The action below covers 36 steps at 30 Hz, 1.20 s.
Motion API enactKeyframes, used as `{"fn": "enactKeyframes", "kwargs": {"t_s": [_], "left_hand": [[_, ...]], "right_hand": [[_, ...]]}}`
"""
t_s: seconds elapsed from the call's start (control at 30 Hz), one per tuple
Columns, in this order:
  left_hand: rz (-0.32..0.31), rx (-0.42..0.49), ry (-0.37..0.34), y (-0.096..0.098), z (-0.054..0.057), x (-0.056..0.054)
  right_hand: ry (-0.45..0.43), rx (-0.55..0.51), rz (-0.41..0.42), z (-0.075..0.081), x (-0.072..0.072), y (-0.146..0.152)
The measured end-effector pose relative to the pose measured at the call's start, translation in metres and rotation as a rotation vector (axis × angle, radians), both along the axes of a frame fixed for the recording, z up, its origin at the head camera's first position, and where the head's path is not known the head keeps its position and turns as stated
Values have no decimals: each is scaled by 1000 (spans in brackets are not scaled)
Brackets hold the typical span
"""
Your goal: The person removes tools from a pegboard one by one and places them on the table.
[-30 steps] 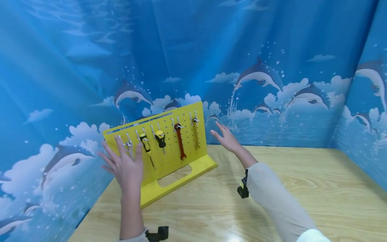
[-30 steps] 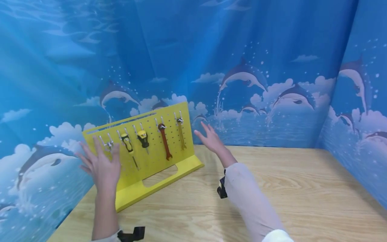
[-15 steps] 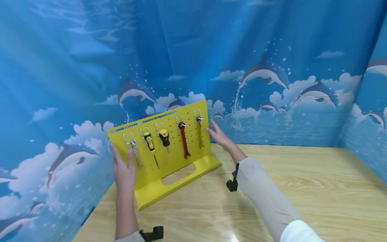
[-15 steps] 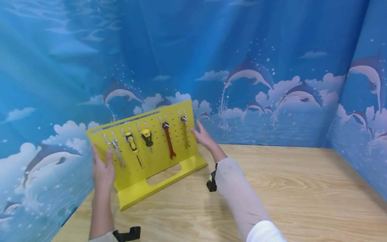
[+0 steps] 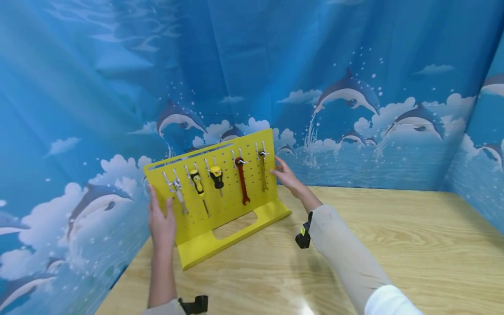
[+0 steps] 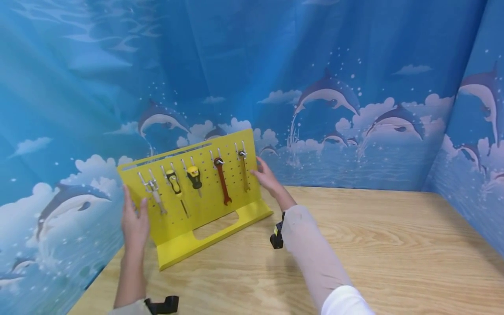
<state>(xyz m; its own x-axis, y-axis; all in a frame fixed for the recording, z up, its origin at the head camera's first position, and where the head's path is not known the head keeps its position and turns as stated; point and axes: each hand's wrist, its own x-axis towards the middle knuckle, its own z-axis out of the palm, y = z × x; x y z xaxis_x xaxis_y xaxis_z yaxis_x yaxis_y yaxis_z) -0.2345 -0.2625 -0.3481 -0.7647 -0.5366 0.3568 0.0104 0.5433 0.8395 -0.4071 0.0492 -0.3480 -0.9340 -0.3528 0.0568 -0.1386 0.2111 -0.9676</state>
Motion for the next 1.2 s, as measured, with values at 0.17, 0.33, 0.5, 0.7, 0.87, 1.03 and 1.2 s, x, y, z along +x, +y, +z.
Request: {"fn": "enactKeyframes", "kwargs": {"t_s": [0.17,0.33,0.5,0.7,0.87,1.03,1.2], "left_hand": [[41,-72,22,-3,-3,-5],[52,-168,59,-7,-9,-10],[48,-248,86,-9,-11,-15],[37,-280,122,-11,-13,-20],[41,-316,159,-13,-16,-25],[35,-352,200,-14,-21,-30],[24,-360,228,-12,-24,-33]], "right_hand": [[72,-12,1,-6,5,7],[161,-37,-3,-15,8,12],[303,11,-69,-25,10,17],[417,10,-159,-37,15,22],[480,40,-228,-44,19,26],[537,72,-280,-50,25,32],[605,102,-331,-54,32,39]]}}
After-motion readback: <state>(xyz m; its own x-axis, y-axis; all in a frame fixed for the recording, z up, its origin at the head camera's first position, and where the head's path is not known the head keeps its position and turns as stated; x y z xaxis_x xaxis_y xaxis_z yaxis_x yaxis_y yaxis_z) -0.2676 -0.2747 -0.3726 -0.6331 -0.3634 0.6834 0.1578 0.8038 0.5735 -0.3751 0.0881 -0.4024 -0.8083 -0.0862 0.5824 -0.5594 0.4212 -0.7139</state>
